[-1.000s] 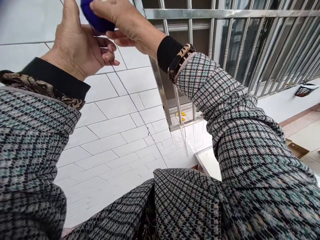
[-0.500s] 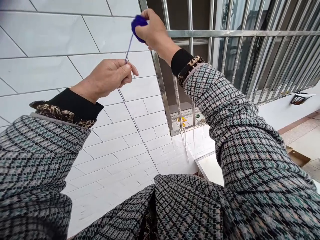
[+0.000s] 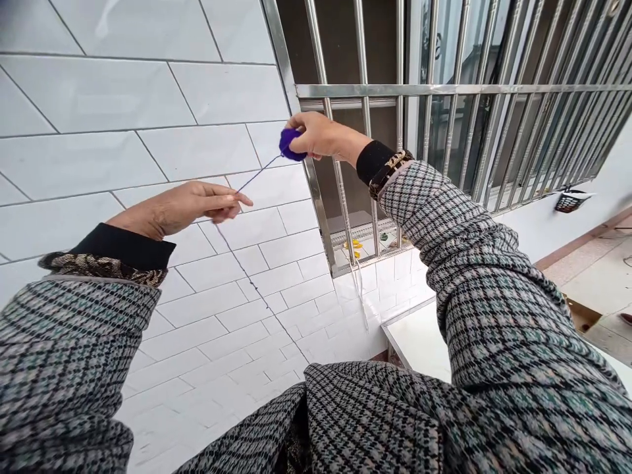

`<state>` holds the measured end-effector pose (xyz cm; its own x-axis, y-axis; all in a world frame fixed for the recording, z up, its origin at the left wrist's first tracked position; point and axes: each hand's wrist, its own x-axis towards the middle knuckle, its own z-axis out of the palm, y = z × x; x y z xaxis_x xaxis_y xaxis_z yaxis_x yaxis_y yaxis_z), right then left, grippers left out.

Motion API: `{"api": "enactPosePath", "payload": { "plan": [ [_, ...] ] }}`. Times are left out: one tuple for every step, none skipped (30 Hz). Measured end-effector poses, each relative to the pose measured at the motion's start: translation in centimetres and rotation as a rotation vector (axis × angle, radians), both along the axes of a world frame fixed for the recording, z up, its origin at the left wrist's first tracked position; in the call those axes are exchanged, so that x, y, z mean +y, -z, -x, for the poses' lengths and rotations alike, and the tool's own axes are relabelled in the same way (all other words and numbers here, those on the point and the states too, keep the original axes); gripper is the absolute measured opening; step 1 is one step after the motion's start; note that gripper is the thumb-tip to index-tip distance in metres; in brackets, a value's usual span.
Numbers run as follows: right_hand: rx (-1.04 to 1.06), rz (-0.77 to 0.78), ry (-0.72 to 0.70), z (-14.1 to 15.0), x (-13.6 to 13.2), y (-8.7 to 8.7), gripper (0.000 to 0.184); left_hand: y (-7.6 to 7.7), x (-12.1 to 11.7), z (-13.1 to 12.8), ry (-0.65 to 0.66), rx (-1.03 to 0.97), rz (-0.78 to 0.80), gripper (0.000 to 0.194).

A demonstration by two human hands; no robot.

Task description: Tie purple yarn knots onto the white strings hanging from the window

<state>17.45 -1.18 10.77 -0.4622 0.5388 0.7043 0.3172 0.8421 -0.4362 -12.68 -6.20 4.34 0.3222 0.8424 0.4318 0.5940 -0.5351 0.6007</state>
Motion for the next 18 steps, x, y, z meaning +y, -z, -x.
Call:
{"api": "enactPosePath", "payload": {
  "plan": [
    [-0.043,0.024,-0.003,0.1,-0.3,0.3,0.021,0.6,0.5,0.4,0.011,-0.046,0.035,0.038],
    [-0.088,0.050,-0.003,0.4,-0.5,0.5,0.018,1.2,0.8,0.3,0.020,-0.106,0.051,0.052],
    [-0.136,0.069,-0.005,0.7,-0.8,0.6,0.016,1.8,0.9,-0.3,0.035,-0.175,0.057,0.063],
    [-0.180,0.077,-0.010,1.2,-1.1,0.7,0.014,2.4,0.9,-1.4,0.061,-0.247,0.057,0.070],
    [-0.219,0.081,-0.016,1.7,-1.3,0.8,0.014,2.9,0.8,-2.8,0.098,-0.321,0.052,0.072],
    [-0.238,0.074,-0.016,2.2,-1.5,0.8,0.015,3.3,0.7,-4.4,0.147,-0.394,0.050,0.068],
    [-0.244,0.059,-0.012,2.7,-1.7,0.7,0.017,3.7,0.7,-6.0,0.196,-0.453,0.050,0.063],
    [-0.241,0.043,-0.001,3.1,-1.8,0.7,0.018,4.1,0.8,-7.4,0.229,-0.508,0.049,0.055],
    [-0.236,0.028,0.018,3.5,-1.8,0.7,0.019,4.3,0.8,-8.5,0.239,-0.558,0.043,0.048],
    [-0.229,0.012,0.042,3.7,-1.9,0.6,0.021,4.5,1.0,-9.3,0.223,-0.603,0.033,0.040],
    [-0.224,-0.007,0.067,3.8,-1.8,0.6,0.022,4.6,1.1,-9.7,0.187,-0.639,0.014,0.034],
    [-0.225,-0.022,0.092,3.8,-1.8,0.6,0.024,4.5,1.2,-9.7,0.138,-0.657,-0.018,0.029],
    [-0.232,-0.026,0.115,3.6,-1.7,0.6,0.025,4.4,1.3,-9.3,0.085,-0.656,-0.066,0.026],
    [-0.247,-0.012,0.128,3.3,-1.6,0.6,0.025,4.1,1.4,-8.7,0.036,-0.637,-0.130,0.024],
    [-0.269,0.022,0.126,2.9,-1.5,0.7,0.024,3.7,1.4,-7.9,0.001,-0.607,-0.198,0.022],
    [-0.296,0.080,0.102,2.5,-1.3,0.7,0.022,3.3,1.5,-7.1,-0.015,-0.572,-0.252,0.019],
    [-0.325,0.156,0.054,2.1,-1.1,0.9,0.019,2.7,1.5,-6.2,-0.012,-0.536,-0.285,0.017],
    [-0.348,0.240,-0.016,1.8,-0.9,1.0,0.017,2.2,1.6,-5.5,0.002,-0.509,-0.300,0.015]
  ]
}}
